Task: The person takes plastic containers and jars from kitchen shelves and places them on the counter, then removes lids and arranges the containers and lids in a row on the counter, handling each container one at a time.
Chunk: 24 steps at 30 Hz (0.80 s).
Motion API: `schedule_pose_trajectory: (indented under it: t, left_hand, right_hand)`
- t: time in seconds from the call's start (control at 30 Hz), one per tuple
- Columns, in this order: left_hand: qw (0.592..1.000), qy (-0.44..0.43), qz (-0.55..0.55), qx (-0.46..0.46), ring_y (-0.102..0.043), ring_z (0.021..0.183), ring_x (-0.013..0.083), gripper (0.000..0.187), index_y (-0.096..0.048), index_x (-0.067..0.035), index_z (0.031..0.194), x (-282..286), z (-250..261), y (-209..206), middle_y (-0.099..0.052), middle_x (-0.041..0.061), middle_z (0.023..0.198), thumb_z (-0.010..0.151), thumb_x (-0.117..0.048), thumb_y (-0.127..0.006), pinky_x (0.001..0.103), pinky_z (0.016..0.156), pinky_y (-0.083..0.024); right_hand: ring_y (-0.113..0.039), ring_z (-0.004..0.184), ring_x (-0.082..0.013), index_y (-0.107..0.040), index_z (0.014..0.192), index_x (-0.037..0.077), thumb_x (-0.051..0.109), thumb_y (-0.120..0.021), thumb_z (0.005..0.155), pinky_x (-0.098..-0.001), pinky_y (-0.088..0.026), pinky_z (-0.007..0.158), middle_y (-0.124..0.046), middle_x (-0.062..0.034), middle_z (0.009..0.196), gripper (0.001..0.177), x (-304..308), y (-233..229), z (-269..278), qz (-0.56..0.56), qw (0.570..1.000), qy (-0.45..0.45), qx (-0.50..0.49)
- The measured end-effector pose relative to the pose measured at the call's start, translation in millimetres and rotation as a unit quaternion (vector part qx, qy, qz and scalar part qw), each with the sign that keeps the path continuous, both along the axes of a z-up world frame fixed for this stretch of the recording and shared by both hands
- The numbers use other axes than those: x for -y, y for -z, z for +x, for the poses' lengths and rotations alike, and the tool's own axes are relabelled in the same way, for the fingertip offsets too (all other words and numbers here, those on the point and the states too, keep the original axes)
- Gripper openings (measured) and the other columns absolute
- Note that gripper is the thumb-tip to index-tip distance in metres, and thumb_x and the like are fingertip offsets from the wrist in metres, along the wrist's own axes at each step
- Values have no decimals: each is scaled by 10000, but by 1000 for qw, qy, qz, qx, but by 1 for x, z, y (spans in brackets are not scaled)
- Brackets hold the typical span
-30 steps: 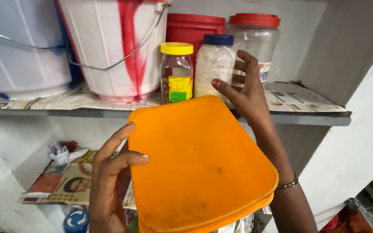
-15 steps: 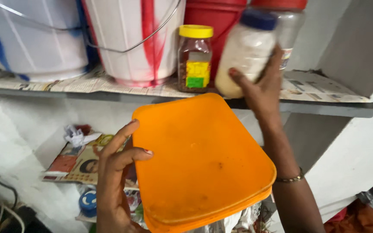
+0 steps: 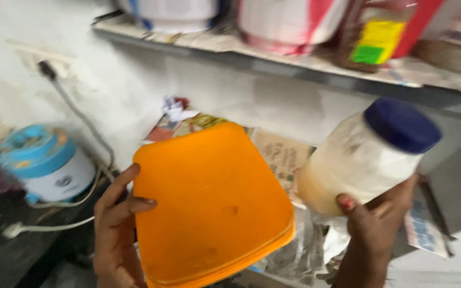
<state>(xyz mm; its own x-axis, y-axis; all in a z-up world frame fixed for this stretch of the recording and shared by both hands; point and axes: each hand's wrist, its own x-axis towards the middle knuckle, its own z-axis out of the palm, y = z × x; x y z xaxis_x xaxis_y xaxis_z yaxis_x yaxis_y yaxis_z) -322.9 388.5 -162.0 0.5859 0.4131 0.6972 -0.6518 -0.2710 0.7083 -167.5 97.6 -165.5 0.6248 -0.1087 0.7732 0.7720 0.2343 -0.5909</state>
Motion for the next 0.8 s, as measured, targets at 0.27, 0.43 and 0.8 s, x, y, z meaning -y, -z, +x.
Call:
schedule_pose_trajectory:
  t: [0.27,0.43,0.8]
  left_hand:
    - [987,-146,69,10,-432,1524,380,883,-530,-16,1319,-28,-60,17,-384,217,1582,753,-586,-897,524,1277,-442]
    - [975,-218,-18,-39,-524,1531,388,927,-519,-60,1347,-22,-83,32,-346,218,1656,693,-562,-942,528,1227,-537]
    - [890,-441,49,-103,-480,1506,387,935,-552,-72,1316,-42,-98,53,-382,231,1613,568,-462,-955,515,1232,-454]
  right_hand:
    - [-556,1296,-213,-298,1582,-35,302,-953,801,-347,-493,1171,-530,-125,1404,1074,-78,37,-4,-55,990,-129,-32]
    - [-557,1299,-216,-293,1593,-20,313,-963,792,-354,-497,1185,-526,-122,1414,1096,-114,39,7,-60,975,-210,-42]
    - [-564,1320,-222,-308,1568,-5,292,-968,732,-365,-492,1166,-537,-114,1420,1105,-221,67,52,-119,919,-369,-78]
